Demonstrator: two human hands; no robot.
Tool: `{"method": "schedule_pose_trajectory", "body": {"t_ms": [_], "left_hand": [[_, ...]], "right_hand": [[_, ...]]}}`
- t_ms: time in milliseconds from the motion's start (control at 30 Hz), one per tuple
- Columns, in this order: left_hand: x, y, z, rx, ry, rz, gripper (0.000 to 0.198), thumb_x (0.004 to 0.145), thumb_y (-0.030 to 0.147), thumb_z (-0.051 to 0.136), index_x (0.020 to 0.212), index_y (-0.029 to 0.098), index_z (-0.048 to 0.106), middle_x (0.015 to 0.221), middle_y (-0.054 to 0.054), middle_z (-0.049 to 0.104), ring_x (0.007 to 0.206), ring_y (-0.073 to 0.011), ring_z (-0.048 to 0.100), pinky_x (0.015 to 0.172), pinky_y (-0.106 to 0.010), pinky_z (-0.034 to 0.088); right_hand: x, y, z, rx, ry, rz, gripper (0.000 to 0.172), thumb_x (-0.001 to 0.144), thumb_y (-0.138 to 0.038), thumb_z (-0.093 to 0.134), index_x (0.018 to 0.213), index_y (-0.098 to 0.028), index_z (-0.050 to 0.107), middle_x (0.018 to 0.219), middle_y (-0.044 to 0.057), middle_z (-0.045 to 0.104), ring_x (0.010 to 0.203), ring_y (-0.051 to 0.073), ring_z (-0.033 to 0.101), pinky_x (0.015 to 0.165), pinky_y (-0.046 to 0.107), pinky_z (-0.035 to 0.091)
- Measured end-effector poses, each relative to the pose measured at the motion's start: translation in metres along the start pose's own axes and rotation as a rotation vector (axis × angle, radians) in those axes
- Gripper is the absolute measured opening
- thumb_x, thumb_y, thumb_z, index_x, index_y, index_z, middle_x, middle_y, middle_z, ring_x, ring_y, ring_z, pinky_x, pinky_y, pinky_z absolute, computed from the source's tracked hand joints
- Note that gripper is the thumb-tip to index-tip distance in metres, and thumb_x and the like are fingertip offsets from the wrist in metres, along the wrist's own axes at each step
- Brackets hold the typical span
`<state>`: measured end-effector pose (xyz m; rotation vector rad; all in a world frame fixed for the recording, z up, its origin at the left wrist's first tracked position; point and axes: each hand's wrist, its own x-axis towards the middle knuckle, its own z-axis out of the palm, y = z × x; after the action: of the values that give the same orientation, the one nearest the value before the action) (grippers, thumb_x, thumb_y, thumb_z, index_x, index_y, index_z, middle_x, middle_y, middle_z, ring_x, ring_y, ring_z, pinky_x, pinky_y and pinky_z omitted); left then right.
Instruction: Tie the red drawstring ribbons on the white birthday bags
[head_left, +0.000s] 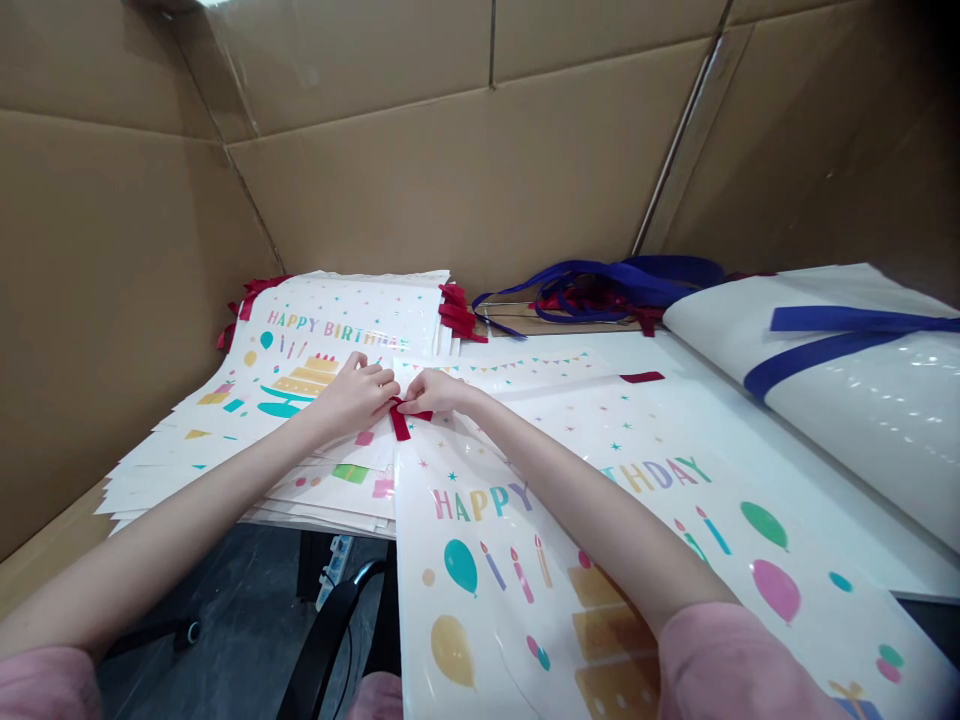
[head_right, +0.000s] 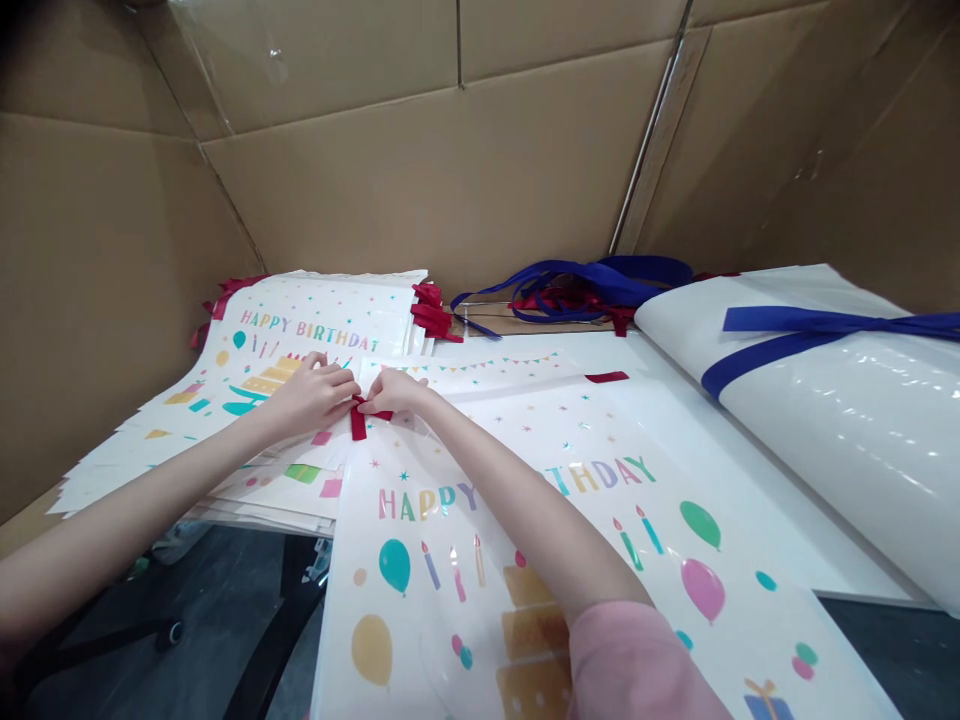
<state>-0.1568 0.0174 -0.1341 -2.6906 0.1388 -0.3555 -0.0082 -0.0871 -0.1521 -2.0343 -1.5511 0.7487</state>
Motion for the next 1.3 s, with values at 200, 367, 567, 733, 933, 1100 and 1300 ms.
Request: {"method": "schedule_pose_trajectory", "body": {"t_ms": [200,367,567,733,933,1100,1300], "left_hand": [[0.001,0.006,0.002,0.123,0.005,0.086,0.030,0.091,0.017,0.042,0.068,0.015,0.060,0.069,-0.006,0.060,0.067,-0.0178,0.053,0.080,-0.040,0.031],[-0.009,0.003,0.005,0.022,0.038,0.034,0.032,0.093,0.022,0.040,0.073,0.016,0.064,0.070,-0.004,0.061,0.067,-0.0159,0.053,0.082,-0.039,0.031],[-0.026,-0.003,0.000,-0.296,-0.034,-0.084,0.026,0.091,0.031,0.045,0.090,0.023,0.070,0.093,-0.003,0.065,0.084,-0.0175,0.057,0.080,-0.037,0.030],[-0.033,-0.006,0.002,-0.361,-0.007,-0.152,0.030,0.093,0.033,0.042,0.110,0.028,0.066,0.108,-0.005,0.063,0.097,-0.0207,0.055,0.085,-0.038,0.029],[-0.035,-0.008,0.009,-0.365,-0.006,-0.120,0.029,0.093,0.039,0.044,0.116,0.034,0.062,0.120,-0.004,0.059,0.107,-0.0233,0.049,0.091,-0.042,0.025],[-0.035,-0.002,0.004,-0.419,0.122,-0.104,0.021,0.089,0.038,0.054,0.096,0.024,0.068,0.102,-0.005,0.065,0.095,-0.0190,0.053,0.089,-0.038,0.029],[-0.042,0.009,-0.002,-0.380,0.156,0.001,0.017,0.089,0.031,0.053,0.092,0.027,0.070,0.094,-0.003,0.067,0.091,-0.0179,0.054,0.090,-0.039,0.029]], "right_hand": [[-0.003,-0.003,0.000,0.005,-0.004,0.030,0.027,0.066,-0.041,0.070,0.073,-0.015,0.069,0.061,-0.001,0.058,0.058,0.009,0.050,0.059,0.021,0.037],[-0.004,-0.006,-0.003,0.033,-0.047,0.071,0.027,0.060,-0.041,0.075,0.070,-0.016,0.069,0.059,-0.002,0.059,0.054,0.008,0.049,0.058,0.021,0.037],[-0.004,-0.003,-0.007,0.176,-0.195,0.034,0.033,0.052,-0.040,0.080,0.070,-0.015,0.068,0.063,-0.002,0.062,0.053,0.006,0.041,0.050,0.020,0.033],[-0.008,-0.005,-0.008,0.238,-0.223,0.044,0.034,0.051,-0.038,0.082,0.067,-0.013,0.067,0.062,0.000,0.063,0.050,0.005,0.037,0.044,0.020,0.029],[-0.011,-0.006,-0.012,0.266,-0.262,0.038,0.027,0.058,-0.036,0.078,0.069,-0.013,0.070,0.069,0.003,0.067,0.053,0.006,0.043,0.046,0.019,0.032],[-0.010,0.000,-0.016,0.303,-0.324,0.030,0.016,0.064,-0.031,0.072,0.067,-0.015,0.070,0.071,0.003,0.070,0.053,0.006,0.049,0.047,0.019,0.032],[-0.015,-0.003,-0.011,0.276,-0.256,0.064,0.021,0.064,-0.034,0.073,0.064,-0.014,0.068,0.073,0.003,0.070,0.052,0.006,0.049,0.044,0.019,0.030]]}}
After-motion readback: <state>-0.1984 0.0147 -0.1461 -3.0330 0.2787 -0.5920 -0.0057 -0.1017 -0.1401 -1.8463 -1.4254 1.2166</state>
